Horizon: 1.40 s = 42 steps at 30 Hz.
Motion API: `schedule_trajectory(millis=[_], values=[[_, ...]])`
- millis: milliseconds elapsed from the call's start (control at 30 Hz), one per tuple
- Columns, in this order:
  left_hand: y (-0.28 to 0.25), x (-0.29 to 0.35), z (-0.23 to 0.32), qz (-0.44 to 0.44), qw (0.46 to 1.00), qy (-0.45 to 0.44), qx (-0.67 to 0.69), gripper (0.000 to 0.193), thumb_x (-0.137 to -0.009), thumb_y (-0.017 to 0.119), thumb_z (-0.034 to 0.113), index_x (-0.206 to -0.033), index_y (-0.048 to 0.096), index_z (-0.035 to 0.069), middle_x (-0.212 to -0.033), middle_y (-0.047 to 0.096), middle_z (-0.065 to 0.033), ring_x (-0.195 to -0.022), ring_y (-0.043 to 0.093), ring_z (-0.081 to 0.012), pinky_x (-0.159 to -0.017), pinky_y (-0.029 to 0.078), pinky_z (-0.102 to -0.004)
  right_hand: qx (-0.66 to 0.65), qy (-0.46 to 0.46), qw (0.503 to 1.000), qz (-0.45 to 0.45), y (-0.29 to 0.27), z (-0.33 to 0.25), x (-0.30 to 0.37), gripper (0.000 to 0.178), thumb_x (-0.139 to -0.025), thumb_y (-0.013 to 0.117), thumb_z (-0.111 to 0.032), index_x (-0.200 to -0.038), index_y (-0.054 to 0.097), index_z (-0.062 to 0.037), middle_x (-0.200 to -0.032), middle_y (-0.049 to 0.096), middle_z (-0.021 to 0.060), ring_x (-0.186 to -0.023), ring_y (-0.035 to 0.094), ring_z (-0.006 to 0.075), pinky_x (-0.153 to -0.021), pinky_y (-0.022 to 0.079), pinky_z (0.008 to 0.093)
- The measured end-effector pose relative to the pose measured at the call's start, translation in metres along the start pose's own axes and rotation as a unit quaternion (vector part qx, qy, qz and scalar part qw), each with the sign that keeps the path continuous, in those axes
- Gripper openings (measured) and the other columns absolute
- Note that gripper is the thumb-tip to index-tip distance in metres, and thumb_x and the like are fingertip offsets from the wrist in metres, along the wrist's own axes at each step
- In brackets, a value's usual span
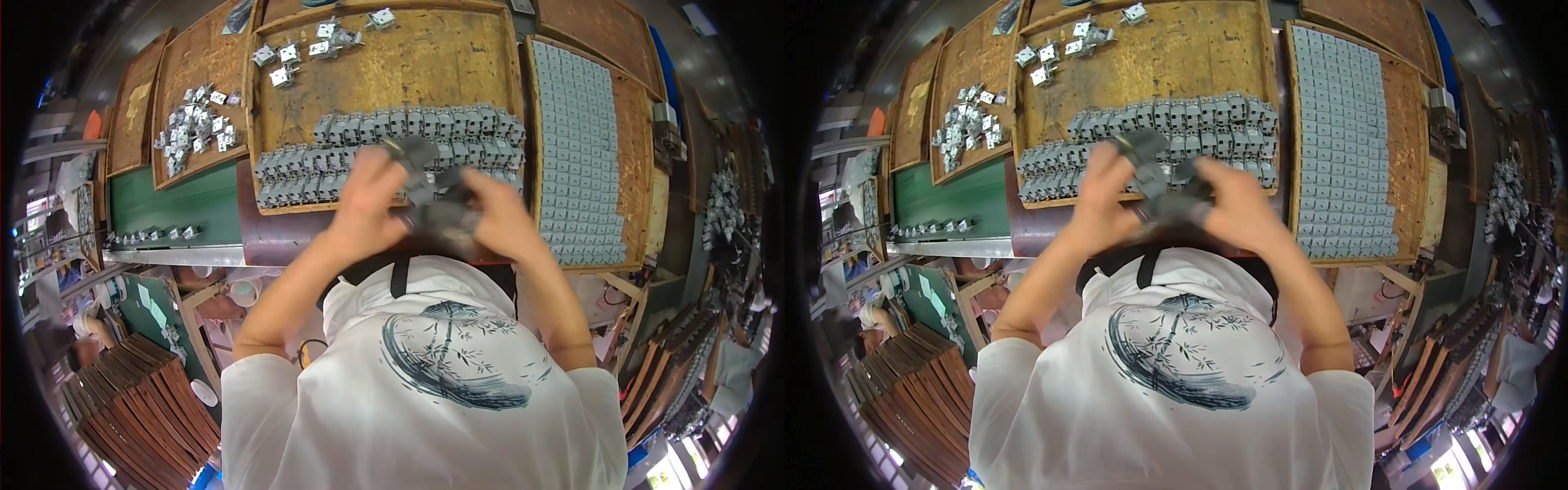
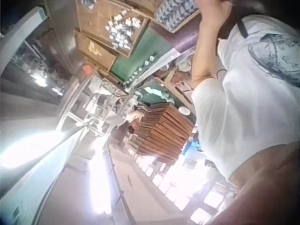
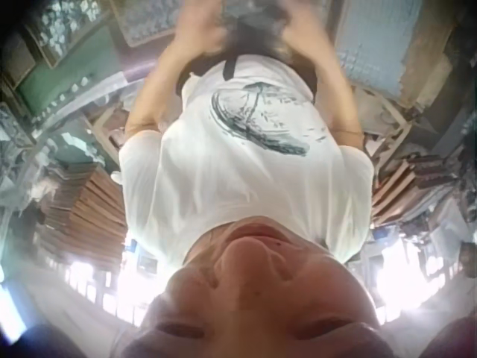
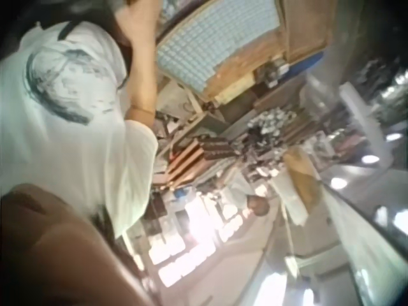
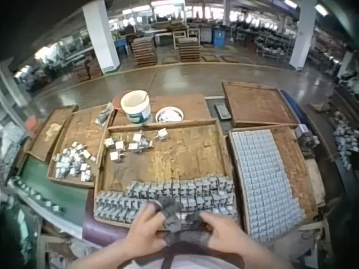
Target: Manually sorting and assembling small electronic components into a large tray.
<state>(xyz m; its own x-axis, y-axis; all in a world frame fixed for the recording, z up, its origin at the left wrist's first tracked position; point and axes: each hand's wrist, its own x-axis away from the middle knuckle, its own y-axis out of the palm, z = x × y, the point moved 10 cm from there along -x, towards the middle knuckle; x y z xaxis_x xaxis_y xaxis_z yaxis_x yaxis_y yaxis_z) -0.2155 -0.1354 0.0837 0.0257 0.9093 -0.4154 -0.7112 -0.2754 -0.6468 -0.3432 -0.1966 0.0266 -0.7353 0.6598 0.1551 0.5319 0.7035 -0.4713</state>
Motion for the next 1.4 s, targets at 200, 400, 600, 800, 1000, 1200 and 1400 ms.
schedule_trajectory(millis=[200, 400, 600, 800, 1000, 1200, 1400], values=[[-0.073, 0.021, -0.192, 0.044, 0.962, -0.268, 0.006, 0.058, -0.069, 0.059, -0.004, -0.126, 0.057, 0.005, -0.082, 0.053, -0.0028, -0.069, 0.048, -0.0151, -0.062, 0.042, -0.0294, -0.121, 0.093, 0.918, 0.367, -0.172, 0.134, 0.101, 0.027, -0.093, 0.056, -0.017, -0.109, 0.067, 0.0019, -0.098, 0.068, 0.0063, -0.083, 0.063, 0.0156, -0.077, 0.051, 0.0295], [-0.081, 0.069, -0.305, -0.119, 0.908, -0.383, 0.12, 0.055, -0.079, 0.046, -0.006, -0.134, 0.052, -0.001, -0.121, 0.06, -0.0074, -0.116, 0.054, -0.0171, -0.099, 0.042, -0.0291, 0.046, 0.254, 0.803, 0.538, -0.267, 0.238, 0.212, 0.025, -0.086, 0.058, -0.011, -0.105, 0.067, 0.002, -0.084, 0.066, 0.0059, -0.072, 0.057, 0.0126, -0.067, 0.046, 0.0273], [-0.047, 0.033, -0.244, -0.172, 0.841, -0.467, 0.213, 0.054, -0.077, 0.046, -0.008, -0.13, 0.053, -0.006, -0.121, 0.061, -0.0111, -0.114, 0.057, -0.0208, -0.097, 0.043, -0.0297, 0.095, 0.368, 0.808, 0.449, -0.261, 0.3, 0.233, 0.038, -0.081, 0.057, -0.025, -0.106, 0.066, 0.0023, -0.088, 0.069, 0.0158, -0.076, 0.064, 0.0263, -0.071, 0.048, 0.0365], [-0.038, 0.029, -0.236, -0.255, 0.896, -0.363, -0.003, 0.064, -0.071, 0.051, 0.001, -0.135, 0.048, -0.006, -0.137, 0.051, -0.0224, -0.132, 0.044, -0.0322, -0.112, 0.031, -0.034, 0.15, 0.444, 0.814, 0.343, -0.253, 0.306, 0.231, 0.045, -0.083, 0.054, -0.02, -0.121, 0.06, 0.0041, -0.114, 0.066, 0.0218, -0.105, 0.062, 0.0307, -0.091, 0.047, 0.0382], [-0.078, 0.013, -0.243, -0.148, 0.908, -0.388, 0.059, 0.052, -0.078, 0.056, 0.005, -0.129, 0.056, 0.002, -0.129, 0.059, -0.0154, -0.118, 0.054, -0.0257, -0.104, 0.038, -0.0324, 0.011, 0.277, 0.865, 0.418, -0.275, 0.335, 0.242, 0.032, -0.084, 0.068, -0.02, -0.109, 0.063, -0.0008, -0.09, 0.059, 0.0025, -0.081, 0.052, 0.0121, -0.07, 0.043, 0.0261], [-0.116, -0.015, -0.24, 0.053, 0.886, -0.312, -0.338, 0.039, -0.08, 0.063, 0.019, -0.114, 0.055, 0.002, -0.108, 0.063, -0.0204, -0.098, 0.062, -0.0396, -0.085, 0.05, -0.0447, -0.23, 0.169, 0.786, 0.549, -0.248, 0.259, 0.203, 0.025, -0.087, 0.07, -0.018, -0.105, 0.06, -0.0033, -0.1, 0.063, 0.0074, -0.084, 0.062, 0.0202, -0.074, 0.05, 0.0312], [-0.106, 0.006, -0.286, 0.131, 0.792, -0.535, -0.262, 0.046, -0.078, 0.068, 0.024, -0.115, 0.048, 0.007, -0.119, 0.052, -0.018, -0.103, 0.06, -0.0391, -0.083, 0.051, -0.0491, -0.344, 0.078, 0.812, 0.465, -0.184, 0.178, 0.107, 0.024, -0.09, 0.065, -0.008, -0.113, 0.061, -0.0015, -0.098, 0.063, 0.0073, -0.083, 0.062, 0.0166, -0.067, 0.05, 0.0293]])
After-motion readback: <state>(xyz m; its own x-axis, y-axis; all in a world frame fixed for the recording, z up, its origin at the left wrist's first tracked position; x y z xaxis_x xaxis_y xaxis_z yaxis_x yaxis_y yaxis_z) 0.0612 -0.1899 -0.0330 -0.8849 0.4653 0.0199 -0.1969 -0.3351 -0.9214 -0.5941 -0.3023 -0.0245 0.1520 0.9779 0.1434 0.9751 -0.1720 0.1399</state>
